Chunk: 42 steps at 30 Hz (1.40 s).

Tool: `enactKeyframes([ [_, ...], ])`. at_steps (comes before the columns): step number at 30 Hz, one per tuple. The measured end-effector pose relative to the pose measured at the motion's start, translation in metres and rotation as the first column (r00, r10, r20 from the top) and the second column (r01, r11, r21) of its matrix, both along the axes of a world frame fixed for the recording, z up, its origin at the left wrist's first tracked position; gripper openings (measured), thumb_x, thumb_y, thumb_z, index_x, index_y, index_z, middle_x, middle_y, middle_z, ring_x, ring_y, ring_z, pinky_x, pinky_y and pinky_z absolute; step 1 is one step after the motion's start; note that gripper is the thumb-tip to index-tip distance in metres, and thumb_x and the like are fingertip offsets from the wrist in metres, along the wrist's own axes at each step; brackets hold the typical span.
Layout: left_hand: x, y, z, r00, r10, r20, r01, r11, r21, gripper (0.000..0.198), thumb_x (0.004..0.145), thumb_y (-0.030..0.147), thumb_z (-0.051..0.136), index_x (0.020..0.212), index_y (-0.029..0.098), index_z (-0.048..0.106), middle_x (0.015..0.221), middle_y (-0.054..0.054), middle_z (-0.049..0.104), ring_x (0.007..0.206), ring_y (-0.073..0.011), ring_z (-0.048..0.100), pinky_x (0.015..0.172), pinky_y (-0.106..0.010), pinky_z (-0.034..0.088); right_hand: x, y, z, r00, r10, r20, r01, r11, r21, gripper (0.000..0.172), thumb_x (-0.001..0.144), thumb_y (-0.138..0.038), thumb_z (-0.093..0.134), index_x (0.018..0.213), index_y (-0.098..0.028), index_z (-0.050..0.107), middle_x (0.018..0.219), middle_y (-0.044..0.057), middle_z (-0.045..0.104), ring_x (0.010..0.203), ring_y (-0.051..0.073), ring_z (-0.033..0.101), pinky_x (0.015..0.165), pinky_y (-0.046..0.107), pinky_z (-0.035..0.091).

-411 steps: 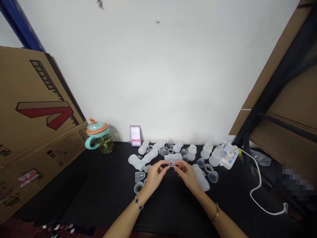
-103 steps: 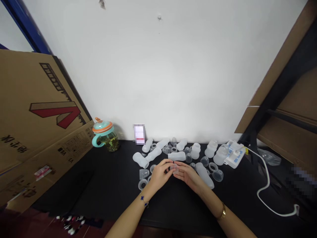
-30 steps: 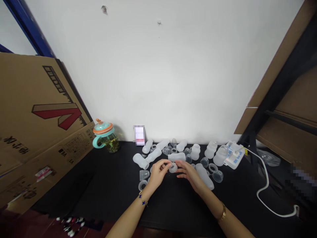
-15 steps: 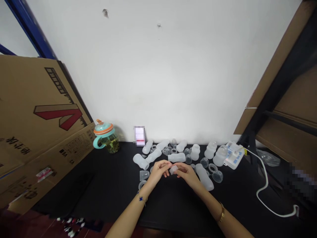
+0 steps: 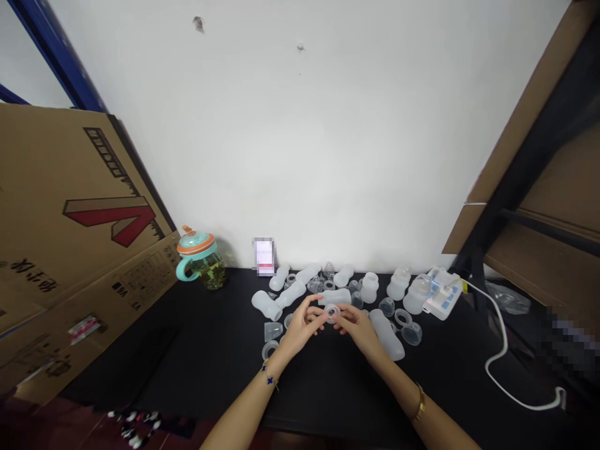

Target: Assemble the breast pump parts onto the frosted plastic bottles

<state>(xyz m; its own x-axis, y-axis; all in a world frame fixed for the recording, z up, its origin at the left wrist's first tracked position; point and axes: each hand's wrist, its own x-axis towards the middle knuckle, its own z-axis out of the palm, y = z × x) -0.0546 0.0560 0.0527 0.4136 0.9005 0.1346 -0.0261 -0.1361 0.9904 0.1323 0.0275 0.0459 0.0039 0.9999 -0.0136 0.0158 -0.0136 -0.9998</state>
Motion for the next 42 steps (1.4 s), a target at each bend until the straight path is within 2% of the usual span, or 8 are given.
enactKeyframes([
  [4, 0.001, -0.006, 0.005, 0.996, 0.006, -0.091, 0.003, 0.996, 0.091, 0.054, 0.082, 0.042, 0.074, 0.126, 0.021, 0.051, 0.098, -0.005, 0.072, 0.074, -0.0149, 0.067, 0.058, -0.022, 0.048, -0.001, -0.001, 0.0, 1.0, -0.005, 0.029, 0.004, 1.0, 0.002, 0.041, 0.075, -0.051, 0.073, 0.103, -0.021, 0.071, 0.08, 0.005, 0.075, 0.074, 0.025, 0.069, 0.06, 0.034, 0.05],
  [10, 0.003, -0.005, 0.004, 0.984, 0.03, -0.176, 0.002, 0.984, 0.178, 0.035, 0.086, 0.039, 0.068, 0.114, 0.02, 0.056, 0.094, -0.004, 0.074, 0.071, -0.0143, 0.066, 0.052, -0.02, 0.04, -0.004, -0.006, 0.006, 0.999, 0.018, 0.029, -0.018, 1.0, 0.016, 0.039, 0.073, -0.049, 0.075, 0.101, -0.022, 0.072, 0.079, 0.004, 0.073, 0.074, 0.024, 0.066, 0.06, 0.032, 0.048],
  [18, 0.003, -0.003, 0.0, 0.982, 0.044, -0.182, -0.01, 0.983, 0.185, 0.025, 0.084, 0.026, 0.063, 0.107, 0.021, 0.055, 0.093, -0.002, 0.072, 0.068, -0.0121, 0.062, 0.051, -0.018, 0.036, -0.005, -0.008, 0.006, 0.995, 0.004, 0.101, -0.012, 0.997, 0.073, 0.036, 0.077, -0.046, 0.074, 0.102, -0.021, 0.071, 0.082, 0.004, 0.073, 0.078, 0.024, 0.066, 0.065, 0.031, 0.05],
  [25, 0.003, -0.006, 0.004, 0.978, 0.083, -0.19, -0.036, 0.97, 0.239, 0.017, 0.084, 0.021, 0.06, 0.1, 0.021, 0.055, 0.085, 0.001, 0.07, 0.064, -0.0111, 0.059, 0.05, -0.018, 0.035, -0.005, -0.007, 0.0, 0.978, 0.011, 0.208, -0.045, 0.987, 0.157, 0.035, 0.084, -0.044, 0.068, 0.11, -0.021, 0.068, 0.089, 0.004, 0.074, 0.078, 0.022, 0.066, 0.069, 0.031, 0.05],
  [29, 0.003, -0.008, 0.006, 0.968, 0.113, -0.226, -0.045, 0.958, 0.284, 0.016, 0.084, 0.019, 0.058, 0.099, 0.021, 0.054, 0.086, 0.0, 0.07, 0.065, -0.0115, 0.061, 0.051, -0.018, 0.037, -0.006, -0.009, 0.001, 0.927, -0.003, 0.374, -0.073, 0.979, 0.188, 0.031, 0.086, -0.038, 0.064, 0.112, -0.022, 0.067, 0.088, 0.003, 0.074, 0.075, 0.021, 0.066, 0.063, 0.029, 0.047],
  [35, 0.005, -0.01, 0.001, 0.92, 0.183, -0.346, -0.034, 0.917, 0.397, 0.022, 0.081, 0.013, 0.056, 0.101, 0.022, 0.055, 0.084, 0.002, 0.07, 0.061, -0.0107, 0.061, 0.051, -0.018, 0.04, -0.007, -0.015, 0.008, 0.8, -0.069, 0.596, -0.098, 0.965, 0.243, 0.02, 0.09, -0.033, 0.055, 0.097, -0.021, 0.07, 0.084, 0.003, 0.072, 0.076, 0.021, 0.065, 0.066, 0.028, 0.044],
  [38, 0.006, -0.01, -0.003, 0.905, 0.205, -0.372, -0.021, 0.897, 0.442, 0.022, 0.081, 0.012, 0.055, 0.101, 0.023, 0.055, 0.086, 0.002, 0.07, 0.065, -0.0116, 0.063, 0.053, -0.019, 0.043, -0.007, -0.016, 0.009, 0.747, -0.109, 0.656, -0.077, 0.966, 0.247, 0.017, 0.089, -0.032, 0.056, 0.088, -0.021, 0.068, 0.081, 0.003, 0.071, 0.074, 0.02, 0.064, 0.064, 0.027, 0.041],
  [42, 0.005, -0.01, -0.002, 0.894, 0.223, -0.388, -0.012, 0.878, 0.478, 0.024, 0.082, 0.012, 0.054, 0.102, 0.024, 0.054, 0.09, 0.001, 0.07, 0.07, -0.0131, 0.066, 0.057, -0.02, 0.046, -0.007, -0.015, 0.007, 0.733, -0.123, 0.669, -0.07, 0.965, 0.254, 0.017, 0.09, -0.033, 0.055, 0.088, -0.021, 0.066, 0.08, 0.002, 0.07, 0.073, 0.02, 0.063, 0.063, 0.027, 0.04],
])
